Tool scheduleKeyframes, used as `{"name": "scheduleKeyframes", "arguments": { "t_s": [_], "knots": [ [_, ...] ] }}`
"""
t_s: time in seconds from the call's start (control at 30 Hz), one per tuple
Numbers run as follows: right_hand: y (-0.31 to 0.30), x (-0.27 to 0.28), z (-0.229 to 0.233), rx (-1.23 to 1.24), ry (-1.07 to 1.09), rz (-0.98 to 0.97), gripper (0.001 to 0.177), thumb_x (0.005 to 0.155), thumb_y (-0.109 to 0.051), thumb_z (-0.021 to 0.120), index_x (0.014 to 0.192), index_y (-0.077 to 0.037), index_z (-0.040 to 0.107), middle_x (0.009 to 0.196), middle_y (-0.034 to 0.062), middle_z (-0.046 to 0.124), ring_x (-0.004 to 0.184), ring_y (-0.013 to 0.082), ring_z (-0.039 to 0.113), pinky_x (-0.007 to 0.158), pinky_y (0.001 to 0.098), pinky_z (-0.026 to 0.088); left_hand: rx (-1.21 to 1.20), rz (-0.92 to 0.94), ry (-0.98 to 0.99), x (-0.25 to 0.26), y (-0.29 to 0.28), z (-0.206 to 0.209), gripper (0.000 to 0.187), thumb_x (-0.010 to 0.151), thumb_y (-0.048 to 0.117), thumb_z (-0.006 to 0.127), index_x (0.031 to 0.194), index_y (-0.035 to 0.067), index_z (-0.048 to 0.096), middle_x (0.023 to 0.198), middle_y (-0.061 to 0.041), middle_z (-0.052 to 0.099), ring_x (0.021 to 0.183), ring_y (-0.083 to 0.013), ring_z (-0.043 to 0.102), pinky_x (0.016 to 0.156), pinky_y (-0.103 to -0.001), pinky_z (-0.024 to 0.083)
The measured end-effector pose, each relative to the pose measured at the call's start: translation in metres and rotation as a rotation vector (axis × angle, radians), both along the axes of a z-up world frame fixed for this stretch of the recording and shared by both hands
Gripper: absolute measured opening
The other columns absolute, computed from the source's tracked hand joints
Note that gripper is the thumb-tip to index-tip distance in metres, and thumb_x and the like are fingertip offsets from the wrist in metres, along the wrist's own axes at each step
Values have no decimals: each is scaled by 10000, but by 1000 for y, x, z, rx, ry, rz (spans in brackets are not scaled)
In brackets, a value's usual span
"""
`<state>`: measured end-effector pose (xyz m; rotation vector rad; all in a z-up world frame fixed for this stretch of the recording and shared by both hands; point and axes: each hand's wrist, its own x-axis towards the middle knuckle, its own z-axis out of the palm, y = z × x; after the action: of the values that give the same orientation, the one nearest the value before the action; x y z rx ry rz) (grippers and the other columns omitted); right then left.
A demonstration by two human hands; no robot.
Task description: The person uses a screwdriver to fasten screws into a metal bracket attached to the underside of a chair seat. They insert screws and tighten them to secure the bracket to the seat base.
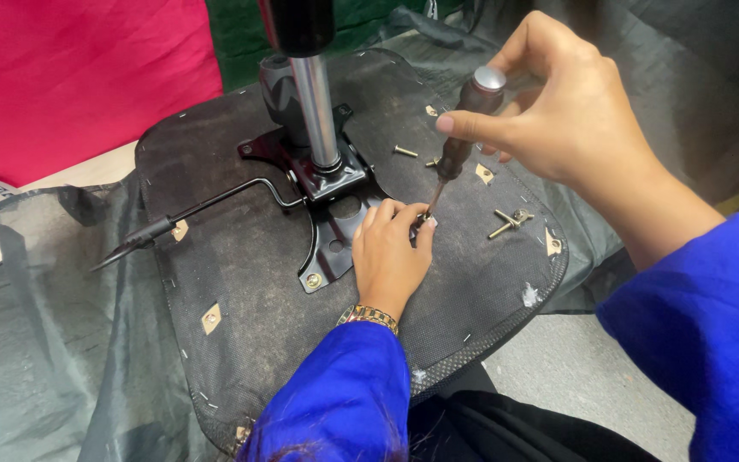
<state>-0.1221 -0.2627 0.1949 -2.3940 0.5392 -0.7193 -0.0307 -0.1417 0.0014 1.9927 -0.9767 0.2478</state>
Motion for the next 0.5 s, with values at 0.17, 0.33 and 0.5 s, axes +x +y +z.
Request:
{"name": "scheduleKeyframes", "arguments": {
  "t_s": [0.17,0.33,0.5],
  "knots": [
    [-2,0,3,309,-46,204,421,863,-48,775,1207,-43,532,1055,152,728,710,132,737,568,270,595,7,20,48,0,-2,2,163,852,298,777,939,162,757,905,13,658,957,-214,629,871,-406,472],
    [-12,-2,9,304,12,270,383,909,-18,652,1283,-78,595,1163,128,702,782,115,746,674,254,631,21,36,-4,-2,-3,-1,166,862,287,773,971,162,763,947,-1,656,982,-232,617,875,-408,459],
    [-19,-2,12,-8,142,113,391,859,-108,855,1169,-29,630,1033,121,767,716,161,745,600,295,561,47,50,59,-8,-4,0,237,808,285,798,1017,175,770,972,11,652,1006,-221,599,886,-399,435]
  ]
}}
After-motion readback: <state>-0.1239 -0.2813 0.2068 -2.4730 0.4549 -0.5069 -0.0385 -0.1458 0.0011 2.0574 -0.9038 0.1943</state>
